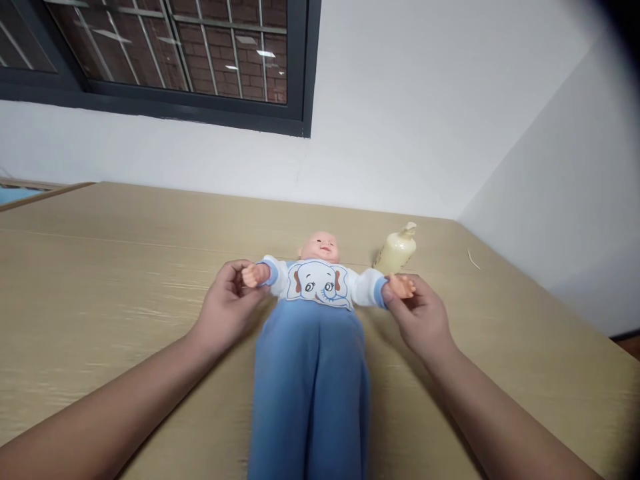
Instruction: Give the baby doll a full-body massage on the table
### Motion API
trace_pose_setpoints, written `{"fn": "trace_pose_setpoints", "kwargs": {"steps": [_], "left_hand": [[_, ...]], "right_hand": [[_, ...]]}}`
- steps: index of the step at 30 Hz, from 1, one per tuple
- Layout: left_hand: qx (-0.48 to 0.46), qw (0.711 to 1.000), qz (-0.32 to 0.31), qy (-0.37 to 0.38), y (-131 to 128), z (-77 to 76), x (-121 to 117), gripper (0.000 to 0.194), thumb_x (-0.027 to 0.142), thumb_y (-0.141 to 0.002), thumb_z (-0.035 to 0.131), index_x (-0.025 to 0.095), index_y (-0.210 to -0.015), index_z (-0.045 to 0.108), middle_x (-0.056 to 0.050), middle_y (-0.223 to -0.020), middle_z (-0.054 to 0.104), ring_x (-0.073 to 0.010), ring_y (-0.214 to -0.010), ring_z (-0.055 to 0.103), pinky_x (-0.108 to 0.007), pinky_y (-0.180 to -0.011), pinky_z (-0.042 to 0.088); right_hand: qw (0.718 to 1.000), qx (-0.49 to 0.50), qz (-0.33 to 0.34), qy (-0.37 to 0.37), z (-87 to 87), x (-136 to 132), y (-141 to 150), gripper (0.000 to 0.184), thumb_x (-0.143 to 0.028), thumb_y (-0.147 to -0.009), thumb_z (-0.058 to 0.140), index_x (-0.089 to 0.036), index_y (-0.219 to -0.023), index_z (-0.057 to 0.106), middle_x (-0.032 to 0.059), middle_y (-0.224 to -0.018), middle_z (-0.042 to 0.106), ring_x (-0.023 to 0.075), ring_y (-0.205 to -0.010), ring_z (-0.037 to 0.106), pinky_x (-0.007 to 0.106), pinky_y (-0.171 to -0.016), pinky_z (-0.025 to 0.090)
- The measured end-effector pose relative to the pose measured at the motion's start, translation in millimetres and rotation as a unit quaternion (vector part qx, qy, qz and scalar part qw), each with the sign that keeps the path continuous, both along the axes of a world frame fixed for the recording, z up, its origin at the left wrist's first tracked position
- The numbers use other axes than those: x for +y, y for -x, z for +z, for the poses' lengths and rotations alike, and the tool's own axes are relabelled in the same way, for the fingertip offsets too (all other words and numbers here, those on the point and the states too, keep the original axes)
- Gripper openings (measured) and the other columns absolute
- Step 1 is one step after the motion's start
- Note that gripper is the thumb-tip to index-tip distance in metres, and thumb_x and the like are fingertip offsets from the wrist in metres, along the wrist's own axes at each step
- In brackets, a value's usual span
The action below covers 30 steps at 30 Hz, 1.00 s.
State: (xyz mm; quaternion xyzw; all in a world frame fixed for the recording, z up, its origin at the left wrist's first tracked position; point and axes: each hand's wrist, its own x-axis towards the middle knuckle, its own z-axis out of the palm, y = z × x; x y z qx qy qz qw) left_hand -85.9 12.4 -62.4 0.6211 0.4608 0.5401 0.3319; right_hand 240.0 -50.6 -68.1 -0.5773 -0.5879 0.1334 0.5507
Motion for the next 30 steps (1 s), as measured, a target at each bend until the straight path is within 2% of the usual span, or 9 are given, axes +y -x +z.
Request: {"fn": "trace_pose_setpoints", "kwargs": {"steps": [3,7,9,12,17,20,25,28,30], "left_hand": [[0.130,0.989,-0.025,-0.069,-3,-0.9,-10,0.030,0.029,-0.086,0.071,0.023,-0.114,0.063,-0.004,-0.109,0.070,-0.0223,-0.097,0.067,-0.035,-0.086,0.055],[0.315,0.921,-0.084,-0.213,-2,1.6,-13,0.033,0.023,-0.094,0.061,0.023,-0.127,0.062,-0.007,-0.124,0.067,-0.0258,-0.115,0.061,-0.042,-0.101,0.049],[0.357,0.893,-0.102,-0.255,-1,3.5,-12,0.038,0.020,-0.096,0.056,0.020,-0.134,0.058,-0.010,-0.130,0.064,-0.0273,-0.119,0.059,-0.044,-0.101,0.049],[0.398,0.868,-0.128,-0.269,-1,6.1,-12,0.041,0.017,-0.098,0.051,0.018,-0.139,0.055,-0.013,-0.131,0.061,-0.0290,-0.119,0.057,-0.047,-0.099,0.051],[0.430,0.850,-0.137,-0.273,-3,7.7,-13,0.042,0.016,-0.098,0.047,0.016,-0.139,0.054,-0.015,-0.132,0.059,-0.0319,-0.123,0.054,-0.050,-0.101,0.050],[0.425,0.861,-0.131,-0.246,-4,6.7,-13,0.043,0.017,-0.096,0.048,0.019,-0.139,0.054,-0.014,-0.132,0.059,-0.0307,-0.122,0.056,-0.047,-0.098,0.052],[0.331,0.921,-0.078,-0.191,2,5.3,-10,0.038,0.026,-0.090,0.061,0.022,-0.127,0.062,-0.008,-0.122,0.066,-0.0260,-0.111,0.063,-0.040,-0.096,0.052],[0.239,0.964,-0.029,-0.111,7,5.6,-5,0.033,0.030,-0.086,0.066,0.022,-0.118,0.065,-0.007,-0.114,0.070,-0.0253,-0.102,0.066,-0.037,-0.091,0.054],[0.151,0.987,-0.003,-0.053,10,5.2,2,0.027,0.032,-0.084,0.067,0.020,-0.109,0.066,-0.006,-0.108,0.071,-0.0252,-0.098,0.067,-0.037,-0.088,0.056]], "right_hand": [[0.991,-0.130,0.026,-0.008,4.6,-8,17,0.024,-0.038,-0.091,0.067,-0.026,-0.112,0.071,0.0038,-0.105,0.076,0.0234,-0.094,0.071,0.036,-0.086,0.057],[0.958,-0.278,0.071,-0.031,3.4,-13,25,0.035,-0.033,-0.095,0.062,-0.028,-0.129,0.066,0.0059,-0.130,0.070,0.0263,-0.116,0.068,0.041,-0.098,0.057],[0.933,-0.348,0.086,-0.037,1.6,-14,27,0.037,-0.029,-0.097,0.057,-0.028,-0.133,0.063,0.0083,-0.137,0.065,0.0279,-0.122,0.065,0.043,-0.097,0.058],[0.903,-0.417,0.104,-0.025,1.2,-16,30,0.042,-0.023,-0.097,0.052,-0.027,-0.138,0.059,0.0109,-0.143,0.060,0.0302,-0.128,0.061,0.047,-0.096,0.059],[0.884,-0.446,0.139,0.001,4.5,-18,33,0.051,-0.017,-0.093,0.050,-0.030,-0.142,0.055,0.0114,-0.148,0.054,0.0309,-0.134,0.054,0.050,-0.103,0.054],[0.891,-0.425,0.157,0.011,3.8,-17,32,0.053,-0.015,-0.092,0.049,-0.029,-0.143,0.053,0.0110,-0.148,0.052,0.0304,-0.135,0.053,0.050,-0.105,0.053],[0.932,-0.328,0.154,0.008,-4.1,-14,25,0.066,-0.019,-0.093,0.051,-0.026,-0.156,0.033,0.0115,-0.155,0.045,0.0299,-0.143,0.044,0.052,-0.114,0.045],[0.965,-0.223,0.137,0.029,-11.6,-8,13,0.064,-0.029,-0.096,0.055,-0.028,-0.156,0.033,0.0100,-0.156,0.045,0.0304,-0.143,0.043,0.055,-0.118,0.038],[0.986,-0.104,0.120,0.044,-17.8,0,3,0.060,-0.036,-0.096,0.059,-0.028,-0.152,0.040,0.0092,-0.156,0.046,0.0302,-0.145,0.042,0.055,-0.120,0.033]]}}
